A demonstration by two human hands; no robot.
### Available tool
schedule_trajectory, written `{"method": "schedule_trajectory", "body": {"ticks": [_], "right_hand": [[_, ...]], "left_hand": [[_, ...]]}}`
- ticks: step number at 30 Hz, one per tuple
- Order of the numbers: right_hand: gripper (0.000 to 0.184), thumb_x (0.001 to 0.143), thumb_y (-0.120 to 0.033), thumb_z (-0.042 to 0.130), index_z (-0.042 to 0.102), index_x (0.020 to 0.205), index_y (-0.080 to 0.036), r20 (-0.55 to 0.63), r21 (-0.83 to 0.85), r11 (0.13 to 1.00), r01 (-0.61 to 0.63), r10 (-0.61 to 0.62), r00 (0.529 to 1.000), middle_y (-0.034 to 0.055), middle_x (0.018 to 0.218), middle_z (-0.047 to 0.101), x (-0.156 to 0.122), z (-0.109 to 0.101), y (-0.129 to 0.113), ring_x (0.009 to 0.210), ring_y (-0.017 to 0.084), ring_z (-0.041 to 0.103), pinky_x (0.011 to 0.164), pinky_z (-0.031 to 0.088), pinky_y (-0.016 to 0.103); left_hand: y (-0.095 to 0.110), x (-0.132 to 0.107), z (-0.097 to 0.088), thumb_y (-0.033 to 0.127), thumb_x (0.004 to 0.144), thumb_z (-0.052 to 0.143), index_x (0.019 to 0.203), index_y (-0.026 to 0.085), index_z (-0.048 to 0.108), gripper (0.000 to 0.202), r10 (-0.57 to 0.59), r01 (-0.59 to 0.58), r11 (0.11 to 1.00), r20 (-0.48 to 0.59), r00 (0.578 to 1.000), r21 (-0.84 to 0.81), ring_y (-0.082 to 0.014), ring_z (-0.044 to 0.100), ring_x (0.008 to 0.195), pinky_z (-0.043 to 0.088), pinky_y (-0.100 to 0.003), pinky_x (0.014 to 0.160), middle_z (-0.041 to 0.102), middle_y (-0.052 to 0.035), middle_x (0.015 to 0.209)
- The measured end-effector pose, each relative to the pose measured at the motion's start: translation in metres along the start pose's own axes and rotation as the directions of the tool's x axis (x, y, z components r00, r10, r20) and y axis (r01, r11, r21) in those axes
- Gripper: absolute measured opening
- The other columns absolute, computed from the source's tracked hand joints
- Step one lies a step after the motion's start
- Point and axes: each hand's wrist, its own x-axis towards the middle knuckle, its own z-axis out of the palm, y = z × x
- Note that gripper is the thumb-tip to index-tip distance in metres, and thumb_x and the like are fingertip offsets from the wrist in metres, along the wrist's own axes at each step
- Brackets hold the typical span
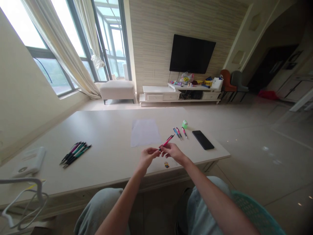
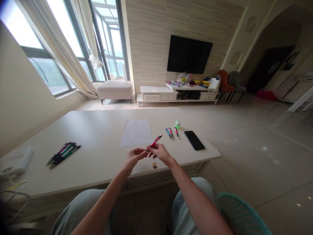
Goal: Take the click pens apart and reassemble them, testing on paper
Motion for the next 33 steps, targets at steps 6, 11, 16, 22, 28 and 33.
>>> {"method": "schedule_trajectory", "body": {"ticks": [6,11,16,22,28,33], "right_hand": [[0.031,0.088,-0.041,0.041,0.058,0.088,-0.015,-0.304,-0.576,0.815,-0.060,-0.146,0.942,0.0052,0.075,0.067,0.012,-0.037,0.005,0.052,0.011,0.061,0.044,0.042,0.020],[0.023,0.083,-0.033,0.051,0.066,0.087,-0.016,-0.463,-0.790,0.559,-0.252,-0.274,0.843,0.0117,0.082,0.069,0.025,-0.115,-0.006,0.079,0.021,0.064,0.064,0.043,0.026],[0.024,0.084,-0.030,0.050,0.069,0.089,-0.017,-0.482,-0.850,0.379,-0.365,-0.283,0.829,0.0159,0.085,0.070,0.040,-0.149,0.004,0.086,0.025,0.064,0.069,0.040,0.028],[0.029,0.087,-0.034,0.047,0.068,0.095,-0.017,-0.456,-0.883,0.248,-0.398,-0.259,0.851,0.0154,0.092,0.070,0.064,-0.153,0.020,0.087,0.024,0.064,0.073,0.041,0.028],[0.036,0.089,-0.036,0.041,0.069,0.093,-0.014,-0.484,-0.875,0.178,-0.451,-0.258,0.836,0.0167,0.091,0.069,0.070,-0.155,0.028,0.085,0.025,0.065,0.071,0.042,0.029],[0.034,0.088,-0.034,0.042,0.070,0.092,-0.015,-0.495,-0.869,0.162,-0.468,-0.256,0.830,0.0170,0.092,0.069,0.067,-0.153,0.030,0.084,0.025,0.065,0.069,0.042,0.029]], "left_hand": [[0.006,-0.010,0.010,0.047,0.063,0.072,0.091,0.013,0.064,0.044,-0.044,0.044,0.998,0.017,0.999,0.039,-0.0204,0.067,0.076,0.049,-0.028,0.064,0.070,-0.0105,0.081],[0.020,-0.017,-0.016,0.046,0.064,0.070,0.095,0.015,0.062,0.044,-0.021,0.023,0.995,-0.019,1.000,0.094,-0.0193,0.067,0.073,0.049,-0.029,0.065,0.070,-0.0093,0.082],[0.032,-0.030,-0.045,0.046,0.063,0.069,0.096,0.016,0.062,0.045,-0.025,0.031,0.991,-0.052,0.998,0.130,-0.0202,0.066,0.071,0.049,-0.030,0.066,0.070,-0.0082,0.080],[0.041,-0.046,-0.080,0.048,0.064,0.068,0.099,0.017,0.062,0.047,-0.052,0.069,0.984,-0.104,0.993,0.167,-0.0231,0.066,0.075,0.050,-0.034,0.069,0.071,-0.0092,0.082],[0.044,-0.059,-0.101,0.048,0.067,0.066,0.101,0.018,0.061,0.045,-0.058,0.083,0.979,-0.137,0.989,0.184,-0.0236,0.066,0.078,0.050,-0.034,0.071,0.071,-0.0093,0.085],[0.043,-0.060,-0.130,0.046,0.070,0.063,0.094,0.018,0.065,0.038,-0.067,0.106,0.939,-0.129,0.989,0.329,-0.0219,0.066,0.073,0.049,-0.030,0.064,0.071,-0.0074,0.081]]}}
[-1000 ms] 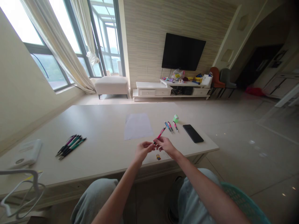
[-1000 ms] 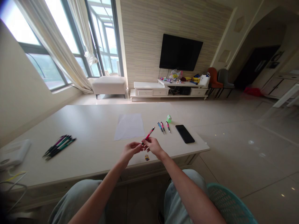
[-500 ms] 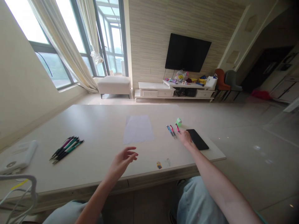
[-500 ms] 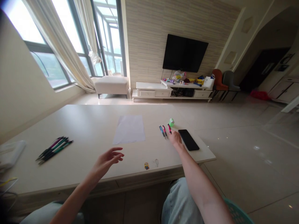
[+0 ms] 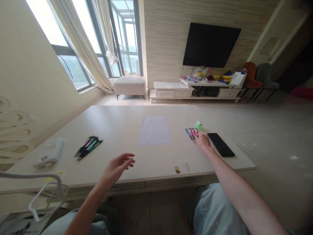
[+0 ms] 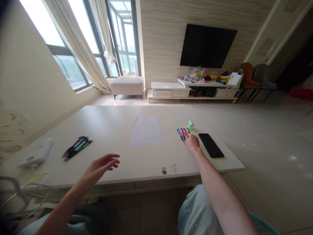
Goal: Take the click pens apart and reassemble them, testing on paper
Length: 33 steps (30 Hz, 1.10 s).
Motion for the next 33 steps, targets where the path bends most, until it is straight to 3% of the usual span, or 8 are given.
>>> {"method": "schedule_trajectory", "body": {"ticks": [4,8,12,19,23,28,30,33], "right_hand": [[0.037,0.088,-0.032,0.039,0.070,0.093,-0.011,-0.010,0.010,1.000,0.003,-0.003,1.000,0.0211,0.092,0.068,-0.004,0.000,0.002,0.085,0.028,0.064,0.068,0.041,0.032],[0.035,0.088,-0.031,0.040,0.070,0.093,-0.012,-0.088,-0.019,1.000,0.016,-0.018,0.996,0.0193,0.088,0.068,-0.004,0.006,0.007,0.080,0.027,0.064,0.065,0.039,0.032],[0.032,0.088,-0.029,0.041,0.069,0.090,-0.013,-0.118,-0.023,0.997,0.072,-0.074,0.990,0.0169,0.087,0.068,-0.004,0.011,0.008,0.075,0.023,0.062,0.062,0.036,0.031],[0.030,0.086,-0.030,0.044,0.069,0.092,-0.015,-0.170,0.033,0.992,0.118,-0.111,0.979,0.0148,0.090,0.067,-0.010,0.007,-0.006,0.076,0.022,0.060,0.064,0.036,0.030],[0.030,0.085,-0.033,0.044,0.069,0.089,-0.017,-0.194,0.068,0.991,0.114,-0.099,0.976,0.0132,0.091,0.067,-0.017,0.000,-0.013,0.073,0.022,0.060,0.061,0.036,0.030],[0.032,0.084,-0.034,0.043,0.069,0.085,-0.017,-0.241,0.161,0.975,0.153,-0.111,0.964,0.0134,0.092,0.067,-0.022,-0.009,-0.022,0.074,0.022,0.059,0.061,0.037,0.030],[0.032,0.083,-0.036,0.044,0.070,0.084,-0.016,-0.235,0.248,0.948,0.201,-0.143,0.961,0.0134,0.089,0.068,-0.027,-0.016,-0.034,0.074,0.022,0.058,0.063,0.038,0.031],[0.037,0.081,-0.045,0.047,0.069,0.077,-0.015,-0.103,0.491,0.833,0.254,-0.234,0.967,0.0096,0.070,0.066,-0.047,-0.027,-0.070,0.063,0.019,0.056,0.060,0.039,0.029]], "left_hand": [[-0.024,0.019,-0.056,0.046,0.072,0.059,0.085,0.018,0.068,0.032,0.027,0.036,0.954,-0.205,0.978,0.298,-0.0201,0.064,0.061,0.042,-0.026,0.052,0.071,-0.0056,0.075],[-0.054,0.028,-0.118,0.036,0.075,0.057,0.086,0.018,0.071,0.025,0.159,0.284,0.711,-0.541,0.826,0.644,-0.0247,0.064,0.079,0.044,-0.029,0.068,0.072,-0.0086,0.085],[-0.072,0.030,-0.145,0.034,0.079,0.055,0.101,0.017,0.068,0.031,0.138,0.489,0.590,-0.676,0.724,0.643,-0.0276,0.062,0.087,0.043,-0.031,0.072,0.068,-0.0133,0.097],[-0.083,0.035,-0.144,0.029,0.074,0.061,0.087,0.015,0.070,0.021,0.091,0.497,0.627,-0.689,0.719,0.601,-0.0324,0.058,0.094,0.043,-0.037,0.076,0.062,-0.0173,0.103],[-0.081,0.035,-0.141,0.023,0.072,0.062,0.077,0.013,0.066,0.012,0.063,0.462,0.721,-0.713,0.699,0.516,-0.0345,0.055,0.101,0.042,-0.040,0.081,0.060,-0.0187,0.101],[-0.060,0.041,-0.127,0.019,0.071,0.061,0.066,0.013,0.059,0.008,-0.020,0.342,0.891,-0.727,0.687,0.298,-0.0331,0.054,0.101,0.042,-0.040,0.081,0.061,-0.0158,0.090],[-0.048,0.047,-0.110,0.024,0.073,0.061,0.068,0.014,0.057,0.012,-0.074,0.257,0.952,-0.690,0.720,0.166,-0.0274,0.059,0.089,0.045,-0.035,0.075,0.062,-0.0108,0.077],[-0.031,0.055,-0.068,0.034,0.080,0.057,0.074,0.014,0.058,0.021,-0.116,0.102,0.993,-0.525,0.843,-0.055,-0.0170,0.060,0.070,0.048,-0.029,0.068,0.061,-0.0053,0.068]]}}
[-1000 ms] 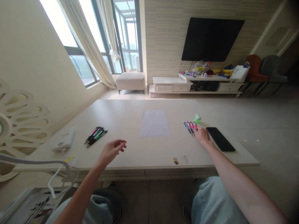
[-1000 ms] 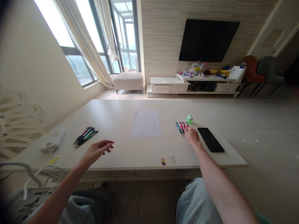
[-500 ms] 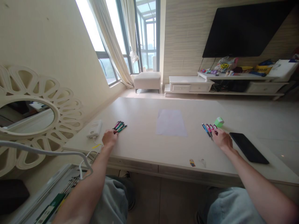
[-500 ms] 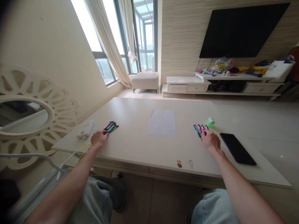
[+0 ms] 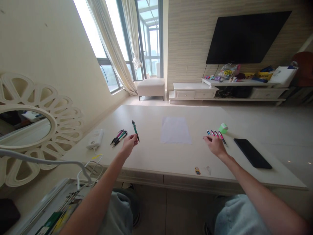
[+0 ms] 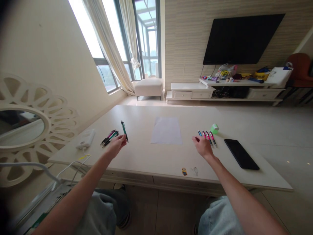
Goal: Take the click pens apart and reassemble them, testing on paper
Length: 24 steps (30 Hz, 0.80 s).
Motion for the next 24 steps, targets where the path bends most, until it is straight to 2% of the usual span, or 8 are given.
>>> {"method": "schedule_trajectory", "body": {"ticks": [2,4,7,10,14,17,20,24], "right_hand": [[0.048,0.081,-0.056,0.045,0.068,0.074,-0.014,0.170,0.263,0.961,-0.083,0.038,0.985,0.0055,0.059,0.060,-0.012,0.012,-0.037,0.052,0.015,0.051,0.052,0.037,0.027],[0.058,0.079,-0.065,0.041,0.065,0.071,-0.013,0.399,0.507,0.817,-0.274,0.059,0.915,0.0031,0.054,0.056,-0.027,0.027,-0.074,0.044,0.011,0.046,0.044,0.032,0.024],[0.065,0.078,-0.072,0.033,0.061,0.072,-0.013,0.686,0.610,0.547,-0.574,-0.001,0.728,0.0020,0.051,0.054,-0.046,0.049,-0.116,0.038,0.009,0.043,0.037,0.021,0.021],[0.052,0.078,-0.066,0.046,0.052,0.065,-0.016,0.746,0.632,0.363,-0.684,-0.048,0.664,-0.0034,0.045,0.045,-0.057,0.063,-0.133,0.036,0.006,0.037,0.035,0.017,0.018],[0.039,0.077,-0.047,0.060,0.040,0.060,-0.018,0.744,0.667,0.112,-0.736,-0.144,0.652,-0.0102,0.041,0.031,-0.057,0.065,-0.125,0.034,0.003,0.020,0.036,0.011,0.017],[0.035,0.082,-0.038,0.056,0.038,0.059,-0.018,0.788,0.596,-0.022,-0.803,-0.180,0.589,-0.0097,0.041,0.030,-0.054,0.060,-0.117,0.035,0.003,0.018,0.035,0.011,0.017],[0.033,0.087,-0.039,0.049,0.042,0.063,-0.017,0.835,0.480,-0.168,-0.861,-0.216,0.507,-0.0094,0.042,0.030,-0.056,0.055,-0.115,0.035,0.004,0.020,0.035,0.012,0.016],[0.034,0.091,-0.041,0.041,0.045,0.067,-0.016,0.861,0.362,-0.342,-0.867,-0.235,0.451,-0.0098,0.042,0.028,-0.063,0.054,-0.119,0.035,0.004,0.020,0.035,0.014,0.016]], "left_hand": [[0.008,-0.018,0.031,0.039,0.080,0.057,0.077,0.014,0.058,0.025,0.013,0.007,0.989,0.137,0.990,-0.148,-0.0141,0.060,0.068,0.049,-0.028,0.070,0.062,-0.0056,0.071],[0.014,-0.040,0.062,0.044,0.076,0.063,0.077,0.013,0.057,0.031,0.038,0.037,0.960,0.260,0.965,-0.279,-0.0123,0.059,0.066,0.049,-0.027,0.069,0.061,-0.0047,0.071],[0.017,-0.070,0.099,0.042,0.069,0.072,0.082,0.014,0.057,0.034,0.116,0.215,0.809,0.507,0.854,-0.547,-0.0102,0.056,0.065,0.046,-0.023,0.066,0.058,-0.0015,0.070],[0.014,-0.086,0.121,0.040,0.071,0.070,0.083,0.015,0.059,0.030,0.153,0.245,0.821,0.613,0.775,-0.515,-0.0074,0.052,0.059,0.040,-0.020,0.058,0.056,0.0017,0.066],[0.014,-0.084,0.128,0.037,0.072,0.070,0.094,0.018,0.062,0.030,0.085,0.296,0.823,0.621,0.780,-0.485,-0.0087,0.057,0.071,0.040,-0.020,0.061,0.062,-0.0015,0.083],[0.019,-0.076,0.124,0.034,0.075,0.069,0.096,0.017,0.061,0.028,0.102,0.389,0.687,0.611,0.785,-0.614,-0.0135,0.060,0.091,0.046,-0.026,0.079,0.062,-0.0052,0.099],[0.023,-0.073,0.122,0.025,0.073,0.072,0.084,0.013,0.059,0.020,0.152,0.414,0.568,0.585,0.797,-0.711,-0.0160,0.061,0.094,0.046,-0.031,0.090,0.063,-0.0063,0.094],[0.025,-0.077,0.128,0.017,0.072,0.072,0.080,0.013,0.055,0.018,0.130,0.417,0.553,0.569,0.812,-0.722,-0.0160,0.063,0.088,0.051,-0.031,0.086,0.064,-0.0057,0.086]]}}
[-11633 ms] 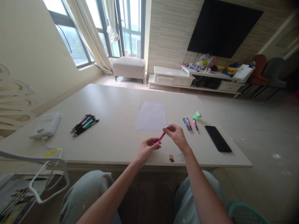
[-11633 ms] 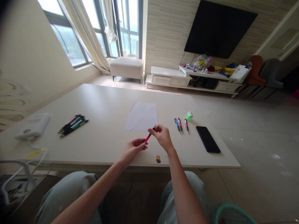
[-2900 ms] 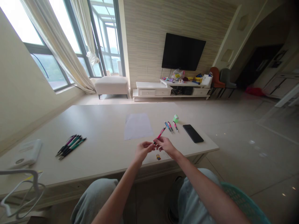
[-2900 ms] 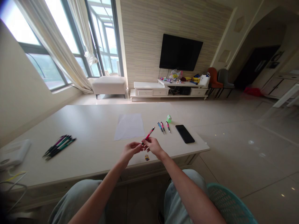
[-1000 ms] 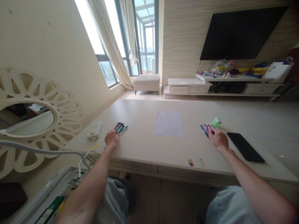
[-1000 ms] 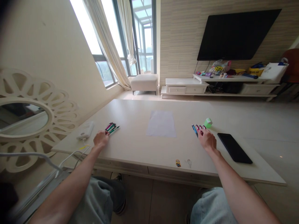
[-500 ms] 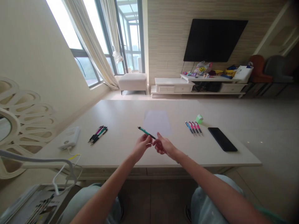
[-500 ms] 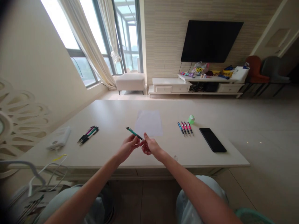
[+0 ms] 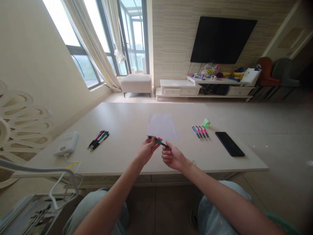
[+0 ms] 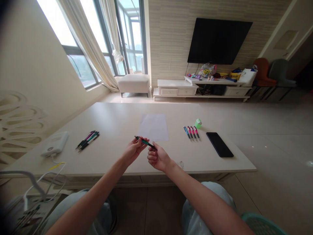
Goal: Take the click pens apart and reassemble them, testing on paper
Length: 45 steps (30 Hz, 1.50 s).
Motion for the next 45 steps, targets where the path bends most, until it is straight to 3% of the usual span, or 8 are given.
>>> {"method": "schedule_trajectory", "body": {"ticks": [10,18,24,28,35,37,42,45], "right_hand": [[0.033,0.081,-0.040,0.057,0.040,0.062,-0.019,-0.067,-0.331,0.878,0.346,-0.387,0.920,-0.0123,0.040,0.022,0.005,0.011,0.013,0.035,0.004,0.012,0.036,0.009,0.019],[0.034,0.071,-0.052,0.065,0.058,0.067,-0.019,0.243,-0.918,0.082,0.388,-0.658,0.713,0.0006,0.061,0.054,-0.008,0.005,-0.006,0.056,0.011,0.043,0.049,0.027,0.023],[0.047,0.084,-0.059,0.042,0.057,0.079,-0.014,-0.011,-0.629,0.754,0.190,-0.253,0.968,-0.0062,0.045,0.040,-0.005,0.001,-0.004,0.038,0.007,0.029,0.040,0.019,0.021],[0.030,0.082,-0.046,0.053,0.051,0.074,-0.017,0.028,-0.520,0.818,0.244,-0.270,0.963,-0.0121,0.043,0.020,-0.004,-0.001,0.006,0.038,0.006,0.012,0.039,0.013,0.021],[0.023,0.076,-0.045,0.062,0.059,0.076,-0.021,0.265,-0.941,-0.026,0.338,-0.676,0.687,0.0026,0.064,0.054,-0.010,0.001,-0.004,0.058,0.013,0.043,0.051,0.026,0.025],[0.028,0.078,-0.048,0.057,0.059,0.077,-0.020,0.208,-0.949,0.045,0.311,-0.654,0.727,0.0018,0.061,0.052,-0.009,0.003,-0.006,0.055,0.013,0.043,0.050,0.026,0.025],[0.038,0.085,-0.052,0.043,0.055,0.077,-0.016,0.013,-0.642,0.741,0.194,-0.243,0.970,-0.0094,0.044,0.027,-0.002,0.003,0.003,0.038,0.007,0.020,0.040,0.016,0.022],[0.030,0.083,-0.046,0.050,0.051,0.073,-0.018,0.051,-0.585,0.752,0.303,-0.338,0.940,-0.0119,0.043,0.018,0.000,0.003,0.007,0.038,0.006,0.012,0.039,0.014,0.022]], "left_hand": [[-0.012,0.008,0.007,0.011,0.077,0.064,0.074,0.013,0.056,0.009,0.000,-0.010,0.998,-0.152,0.988,-0.066,-0.0148,0.065,0.079,0.053,-0.034,0.086,0.063,-0.0044,0.079],[-0.006,0.012,0.007,0.007,0.086,0.051,0.073,0.012,0.055,0.015,-0.156,0.125,0.985,-0.288,0.945,-0.122,-0.0120,0.065,0.075,0.055,-0.028,0.077,0.063,-0.0040,0.077],[-0.007,0.012,0.003,0.007,0.084,0.054,0.075,0.012,0.056,0.011,-0.091,0.073,0.994,-0.257,0.962,-0.078,-0.0137,0.065,0.077,0.054,-0.030,0.081,0.063,-0.0052,0.077],[-0.010,0.011,0.004,0.007,0.082,0.057,0.075,0.012,0.057,0.008,-0.069,0.061,0.997,-0.206,0.976,-0.044,-0.0151,0.065,0.076,0.055,-0.031,0.077,0.063,-0.0062,0.078],[-0.002,0.012,0.005,0.004,0.082,0.054,0.074,0.012,0.056,0.012,-0.075,0.058,0.995,-0.219,0.973,-0.081,-0.0136,0.064,0.078,0.054,-0.033,0.084,0.062,-0.0050,0.080],[-0.001,0.012,0.004,0.005,0.083,0.053,0.073,0.012,0.055,0.013,-0.054,0.039,0.997,-0.222,0.974,-0.070,-0.0131,0.064,0.078,0.053,-0.032,0.084,0.062,-0.0049,0.080],[-0.005,0.008,0.004,0.007,0.082,0.057,0.076,0.012,0.055,0.008,-0.036,0.033,0.999,-0.185,0.982,-0.020,-0.0137,0.065,0.076,0.054,-0.031,0.081,0.061,-0.0050,0.078],[-0.006,0.006,0.006,0.007,0.081,0.058,0.075,0.013,0.055,0.008,-0.034,0.029,0.999,-0.199,0.979,-0.028,-0.0137,0.064,0.076,0.054,-0.034,0.082,0.061,-0.0042,0.078]]}}
